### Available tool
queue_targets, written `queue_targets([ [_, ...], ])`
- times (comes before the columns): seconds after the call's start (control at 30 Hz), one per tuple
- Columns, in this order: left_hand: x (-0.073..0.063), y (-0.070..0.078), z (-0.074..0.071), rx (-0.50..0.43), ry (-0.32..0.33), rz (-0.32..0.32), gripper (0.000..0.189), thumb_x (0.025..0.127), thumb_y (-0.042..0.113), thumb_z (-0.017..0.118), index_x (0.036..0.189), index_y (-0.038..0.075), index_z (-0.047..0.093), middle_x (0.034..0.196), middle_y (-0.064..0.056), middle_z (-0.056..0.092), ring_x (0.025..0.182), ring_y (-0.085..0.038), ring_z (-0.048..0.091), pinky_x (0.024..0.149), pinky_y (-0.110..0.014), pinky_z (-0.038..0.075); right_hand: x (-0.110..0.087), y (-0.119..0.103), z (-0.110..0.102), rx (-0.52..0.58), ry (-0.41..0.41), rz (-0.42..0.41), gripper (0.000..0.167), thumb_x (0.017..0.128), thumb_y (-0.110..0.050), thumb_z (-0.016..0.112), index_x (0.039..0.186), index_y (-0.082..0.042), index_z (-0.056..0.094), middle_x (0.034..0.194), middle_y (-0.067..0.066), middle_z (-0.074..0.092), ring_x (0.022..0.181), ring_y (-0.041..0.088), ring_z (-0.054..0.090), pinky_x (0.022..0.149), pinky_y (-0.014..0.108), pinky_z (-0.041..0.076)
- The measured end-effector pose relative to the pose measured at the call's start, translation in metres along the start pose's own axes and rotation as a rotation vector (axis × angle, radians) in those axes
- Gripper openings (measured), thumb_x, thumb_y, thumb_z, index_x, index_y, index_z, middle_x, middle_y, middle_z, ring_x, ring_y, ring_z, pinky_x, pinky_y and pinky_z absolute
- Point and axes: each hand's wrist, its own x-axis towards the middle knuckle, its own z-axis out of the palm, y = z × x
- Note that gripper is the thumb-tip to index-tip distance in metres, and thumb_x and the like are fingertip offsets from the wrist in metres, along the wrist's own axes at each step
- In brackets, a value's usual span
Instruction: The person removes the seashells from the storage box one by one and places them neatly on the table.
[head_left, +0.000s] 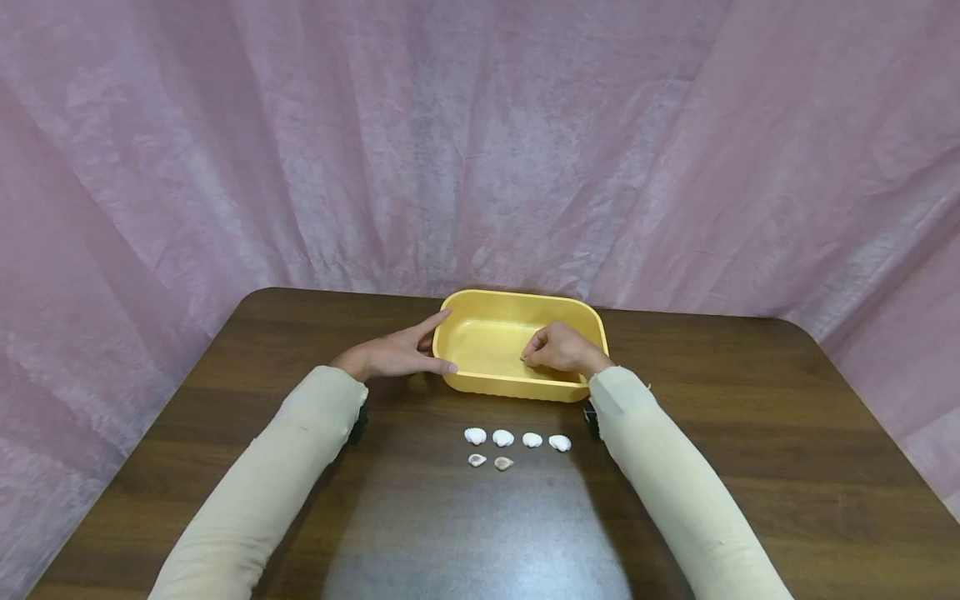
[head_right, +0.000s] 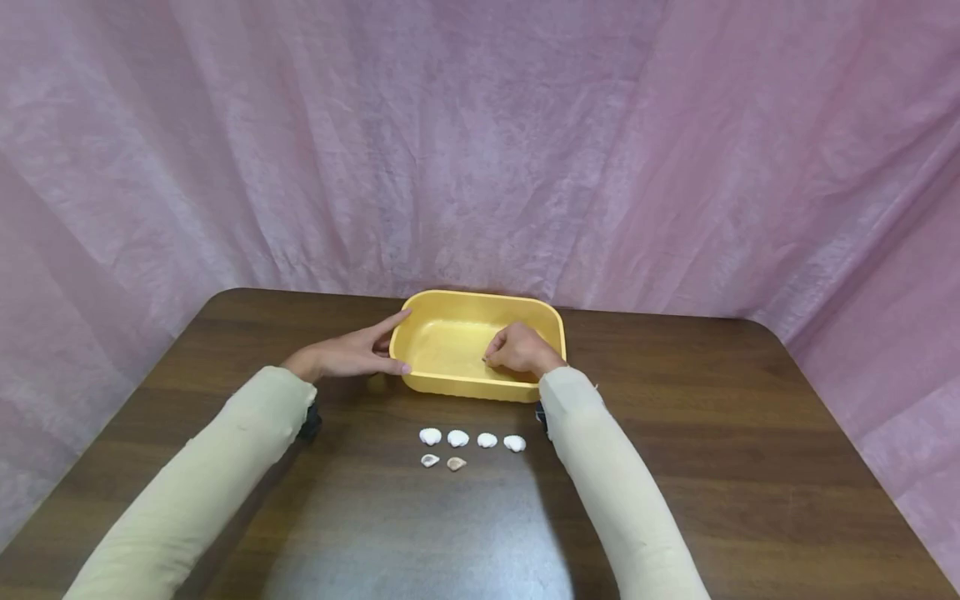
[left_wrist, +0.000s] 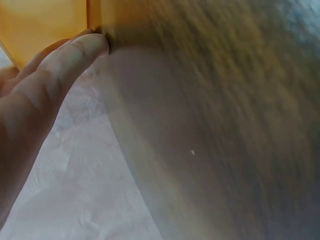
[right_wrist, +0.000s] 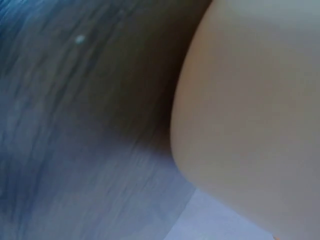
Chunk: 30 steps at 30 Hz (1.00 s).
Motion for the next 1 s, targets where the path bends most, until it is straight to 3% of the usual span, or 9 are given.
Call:
queue_targets([
  [0.3, -0.001, 0.001, 0.001, 0.004, 0.0, -0.001, 0.106, 0.092, 0.03, 0.074, 0.161, 0.025, -0.006, 0.143, -0.016, 0.054, 0.131, -0.024, 0.051, 0.115, -0.046, 0.027, -0.002, -0.002, 0.0, -0.011, 0.027, 0.004, 0.017, 0.087, -0.01, 0.077, 0.098, 0.001, 0.07, 0.089, 0.007, 0.067, 0.078, 0.015, 0.053, 0.068, 0.024, 0.044],
  [0.47, -0.001, 0.001, 0.001, -0.006, -0.003, 0.003, 0.105, 0.093, 0.027, 0.073, 0.161, 0.024, -0.007, 0.144, -0.017, 0.053, 0.131, -0.024, 0.052, 0.115, -0.045, 0.029, -0.003, -0.001, -0.001, -0.019, 0.013, 0.006, 0.013, 0.087, -0.012, 0.078, 0.092, -0.001, 0.072, 0.085, 0.004, 0.069, 0.075, 0.014, 0.053, 0.067, 0.024, 0.044],
  [0.8, -0.001, 0.0, 0.0, 0.004, -0.003, -0.002, 0.106, 0.093, 0.029, 0.074, 0.161, 0.025, -0.006, 0.145, -0.016, 0.052, 0.133, -0.025, 0.05, 0.115, -0.046, 0.028, -0.009, 0.0, -0.006, 0.095, 0.014, 0.015, 0.013, 0.086, -0.009, 0.076, 0.092, 0.001, 0.069, 0.077, 0.004, 0.066, 0.067, 0.013, 0.05, 0.058, 0.024, 0.04],
  [1.0, 0.0, -0.002, 0.0, 0.008, -0.006, 0.002, 0.106, 0.092, 0.03, 0.074, 0.161, 0.026, -0.006, 0.144, -0.015, 0.053, 0.132, -0.025, 0.051, 0.115, -0.046, 0.028, -0.013, -0.004, -0.008, 0.093, 0.016, -0.026, 0.017, 0.087, -0.01, 0.077, 0.097, 0.002, 0.069, 0.081, 0.005, 0.067, 0.07, 0.014, 0.053, 0.062, 0.025, 0.043],
])
